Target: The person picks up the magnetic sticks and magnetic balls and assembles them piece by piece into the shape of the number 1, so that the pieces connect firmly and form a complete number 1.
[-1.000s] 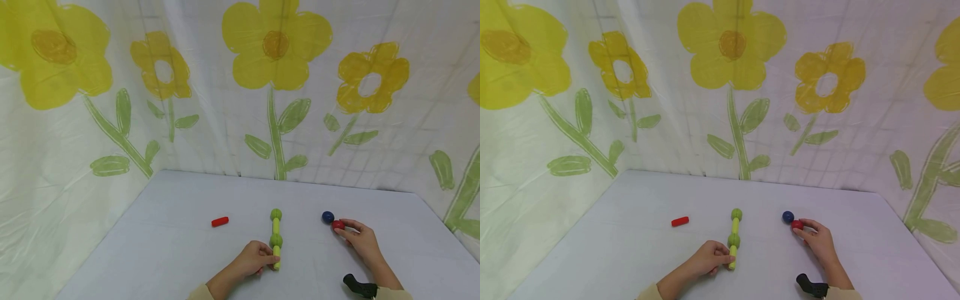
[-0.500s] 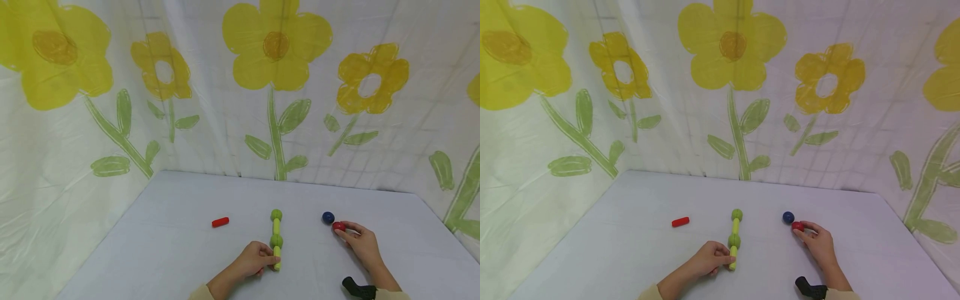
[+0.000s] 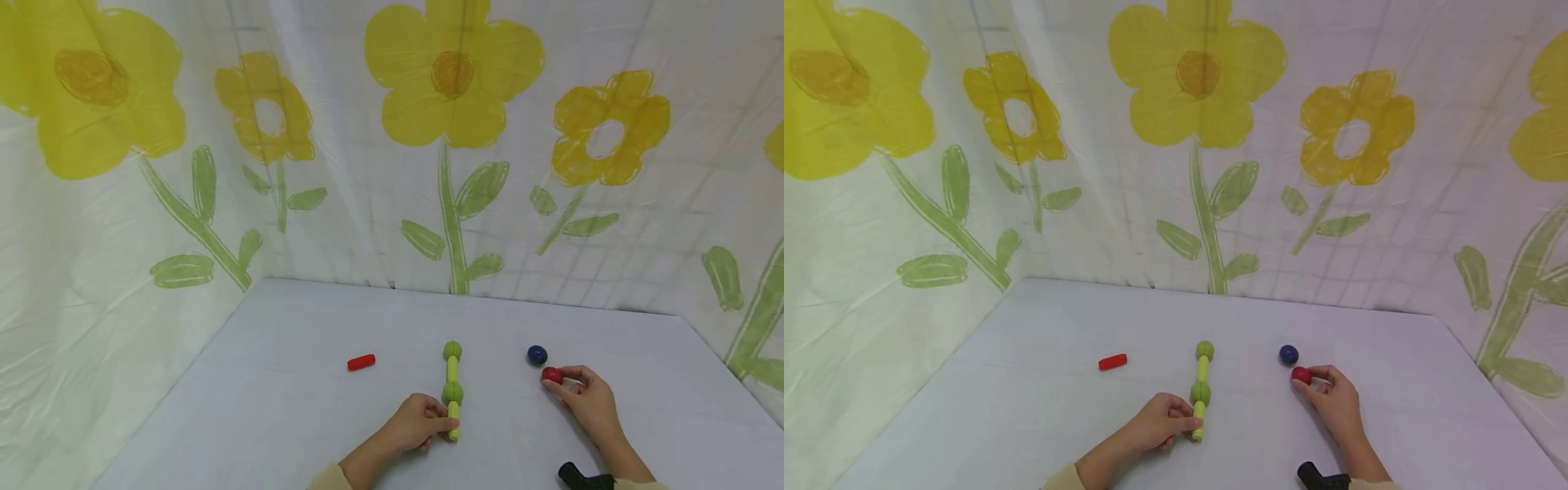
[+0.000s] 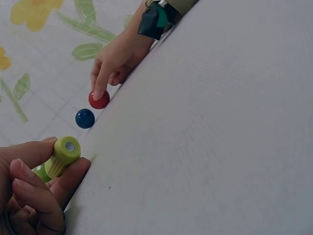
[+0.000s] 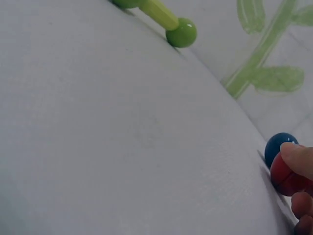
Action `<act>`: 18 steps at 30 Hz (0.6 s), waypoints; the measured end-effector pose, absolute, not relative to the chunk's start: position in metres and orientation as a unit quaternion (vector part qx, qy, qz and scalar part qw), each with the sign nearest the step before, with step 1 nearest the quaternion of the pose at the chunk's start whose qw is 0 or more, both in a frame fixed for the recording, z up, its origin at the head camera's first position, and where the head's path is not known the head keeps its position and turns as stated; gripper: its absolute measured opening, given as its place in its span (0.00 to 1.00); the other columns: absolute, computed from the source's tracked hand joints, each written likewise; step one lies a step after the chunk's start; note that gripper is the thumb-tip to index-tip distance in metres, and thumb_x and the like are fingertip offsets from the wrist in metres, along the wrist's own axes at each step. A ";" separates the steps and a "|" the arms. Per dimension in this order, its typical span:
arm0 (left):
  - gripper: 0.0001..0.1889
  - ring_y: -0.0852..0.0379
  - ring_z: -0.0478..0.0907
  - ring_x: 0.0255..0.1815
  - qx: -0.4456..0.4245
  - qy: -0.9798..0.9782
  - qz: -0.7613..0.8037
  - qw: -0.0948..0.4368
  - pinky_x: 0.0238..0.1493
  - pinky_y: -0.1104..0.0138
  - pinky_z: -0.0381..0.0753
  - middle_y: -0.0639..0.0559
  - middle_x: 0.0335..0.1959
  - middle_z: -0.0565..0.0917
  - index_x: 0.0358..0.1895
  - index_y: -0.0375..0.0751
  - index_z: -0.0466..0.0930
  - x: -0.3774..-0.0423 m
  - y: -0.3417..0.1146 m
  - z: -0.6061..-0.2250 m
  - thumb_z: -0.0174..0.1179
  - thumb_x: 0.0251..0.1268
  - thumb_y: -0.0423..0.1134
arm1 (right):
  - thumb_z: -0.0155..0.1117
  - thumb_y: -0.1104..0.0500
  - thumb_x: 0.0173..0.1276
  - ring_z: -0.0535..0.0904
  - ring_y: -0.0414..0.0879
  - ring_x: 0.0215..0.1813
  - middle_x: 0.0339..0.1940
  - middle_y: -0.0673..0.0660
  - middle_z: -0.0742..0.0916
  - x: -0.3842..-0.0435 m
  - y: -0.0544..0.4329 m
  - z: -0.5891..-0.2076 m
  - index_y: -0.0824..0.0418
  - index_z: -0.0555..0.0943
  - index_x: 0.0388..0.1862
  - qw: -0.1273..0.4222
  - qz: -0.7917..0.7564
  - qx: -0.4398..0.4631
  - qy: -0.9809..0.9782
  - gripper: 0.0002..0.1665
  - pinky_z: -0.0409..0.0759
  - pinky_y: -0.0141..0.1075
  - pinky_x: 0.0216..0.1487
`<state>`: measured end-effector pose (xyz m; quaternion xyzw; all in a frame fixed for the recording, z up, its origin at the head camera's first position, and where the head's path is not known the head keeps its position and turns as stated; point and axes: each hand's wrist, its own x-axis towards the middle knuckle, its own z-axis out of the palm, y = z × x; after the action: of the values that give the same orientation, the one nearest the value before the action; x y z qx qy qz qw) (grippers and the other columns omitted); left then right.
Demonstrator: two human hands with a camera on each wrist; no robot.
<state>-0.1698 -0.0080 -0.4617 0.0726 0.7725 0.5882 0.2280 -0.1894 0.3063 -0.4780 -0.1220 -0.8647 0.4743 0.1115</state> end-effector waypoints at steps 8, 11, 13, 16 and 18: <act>0.07 0.64 0.61 0.10 0.074 0.773 0.586 0.231 0.13 0.75 0.60 0.52 0.20 0.83 0.32 0.39 0.80 -0.171 -0.008 -0.461 0.68 0.60 0.37 | 0.76 0.55 0.58 0.67 0.38 0.17 0.27 0.59 0.82 -0.176 0.294 -0.480 0.68 0.78 0.55 0.130 0.449 -0.092 -0.879 0.30 0.64 0.31 0.19; 0.07 0.64 0.61 0.10 0.076 0.772 0.588 0.231 0.13 0.75 0.60 0.53 0.20 0.83 0.32 0.39 0.80 -0.171 -0.008 -0.461 0.68 0.60 0.37 | 0.76 0.53 0.57 0.65 0.38 0.17 0.15 0.53 0.75 -0.170 0.288 -0.479 0.68 0.79 0.54 0.118 0.444 -0.090 -0.884 0.30 0.62 0.31 0.20; 0.07 0.64 0.61 0.10 0.077 0.771 0.588 0.231 0.14 0.75 0.60 0.53 0.20 0.83 0.32 0.39 0.80 -0.171 -0.008 -0.462 0.68 0.60 0.37 | 0.77 0.52 0.56 0.65 0.38 0.18 0.15 0.52 0.73 -0.165 0.284 -0.477 0.68 0.80 0.53 0.108 0.448 -0.089 -0.883 0.31 0.62 0.31 0.20; 0.08 0.64 0.61 0.10 0.077 0.771 0.588 0.232 0.14 0.75 0.60 0.54 0.20 0.82 0.32 0.39 0.80 -0.172 -0.009 -0.463 0.68 0.61 0.38 | 0.77 0.50 0.55 0.65 0.39 0.18 0.15 0.52 0.73 -0.158 0.277 -0.476 0.67 0.80 0.52 0.093 0.452 -0.089 -0.883 0.31 0.62 0.31 0.21; 0.08 0.64 0.61 0.10 0.078 0.771 0.588 0.233 0.14 0.75 0.60 0.54 0.20 0.82 0.33 0.39 0.80 -0.172 -0.009 -0.463 0.68 0.60 0.38 | 0.78 0.50 0.54 0.65 0.39 0.18 0.15 0.52 0.73 -0.153 0.273 -0.475 0.67 0.81 0.51 0.085 0.451 -0.091 -0.884 0.31 0.63 0.31 0.21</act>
<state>-0.1716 -0.0089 -0.4632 0.0778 0.7709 0.5876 0.2331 -0.1532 0.2734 -0.4753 -0.0913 -0.8838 0.4509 0.0847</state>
